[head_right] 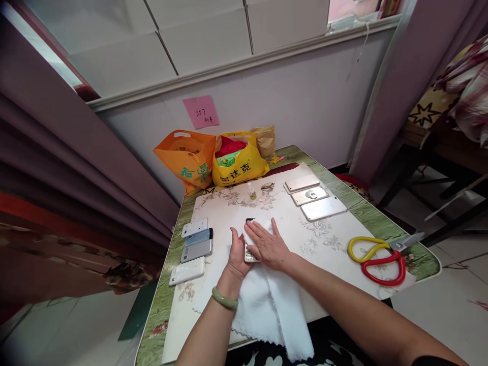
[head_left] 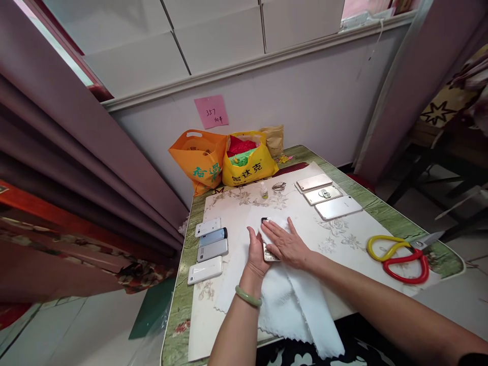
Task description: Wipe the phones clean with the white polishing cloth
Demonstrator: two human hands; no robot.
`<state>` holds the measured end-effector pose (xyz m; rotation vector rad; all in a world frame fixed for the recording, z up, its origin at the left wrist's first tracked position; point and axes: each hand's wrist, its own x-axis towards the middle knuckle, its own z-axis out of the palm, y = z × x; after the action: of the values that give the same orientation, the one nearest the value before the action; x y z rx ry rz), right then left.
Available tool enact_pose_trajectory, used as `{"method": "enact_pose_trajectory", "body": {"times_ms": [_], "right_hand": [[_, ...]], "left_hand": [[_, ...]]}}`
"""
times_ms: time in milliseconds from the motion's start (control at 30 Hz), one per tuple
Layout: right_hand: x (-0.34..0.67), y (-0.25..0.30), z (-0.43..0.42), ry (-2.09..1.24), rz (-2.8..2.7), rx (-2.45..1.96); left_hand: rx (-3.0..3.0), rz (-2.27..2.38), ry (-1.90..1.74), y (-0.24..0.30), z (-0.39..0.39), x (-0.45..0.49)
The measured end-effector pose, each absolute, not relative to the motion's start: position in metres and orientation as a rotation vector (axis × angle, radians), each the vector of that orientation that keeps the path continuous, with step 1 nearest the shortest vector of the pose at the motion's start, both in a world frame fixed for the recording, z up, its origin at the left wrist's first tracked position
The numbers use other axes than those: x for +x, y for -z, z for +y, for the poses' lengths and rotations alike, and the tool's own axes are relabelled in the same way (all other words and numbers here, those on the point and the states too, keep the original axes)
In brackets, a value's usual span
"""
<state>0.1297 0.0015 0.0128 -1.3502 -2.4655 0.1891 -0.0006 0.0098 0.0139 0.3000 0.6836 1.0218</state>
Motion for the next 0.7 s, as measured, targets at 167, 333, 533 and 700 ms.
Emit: {"method": "enact_pose_trajectory", "body": {"times_ms": [167, 333, 533, 700], "right_hand": [[0.127, -0.019, 0.033, -0.271, -2.367, -1.548], [0.131, -0.011, 0.006, -0.160, -2.411, -1.399], [0.131, -0.013, -0.059, -0.077, -2.486, -1.147], [0.125, -0.015, -0.048, -0.115, -2.498, -1.133]], "left_hand": [[0.347, 0.668, -1.040, -0.020, 0.009, 0.005], [0.340, 0.698, -1.057, -0.016, 0.008, 0.001], [0.333, 0.732, -1.022, -0.012, 0.004, -0.007], [0.279, 0.786, -1.092, -0.014, 0.004, -0.005]]}}
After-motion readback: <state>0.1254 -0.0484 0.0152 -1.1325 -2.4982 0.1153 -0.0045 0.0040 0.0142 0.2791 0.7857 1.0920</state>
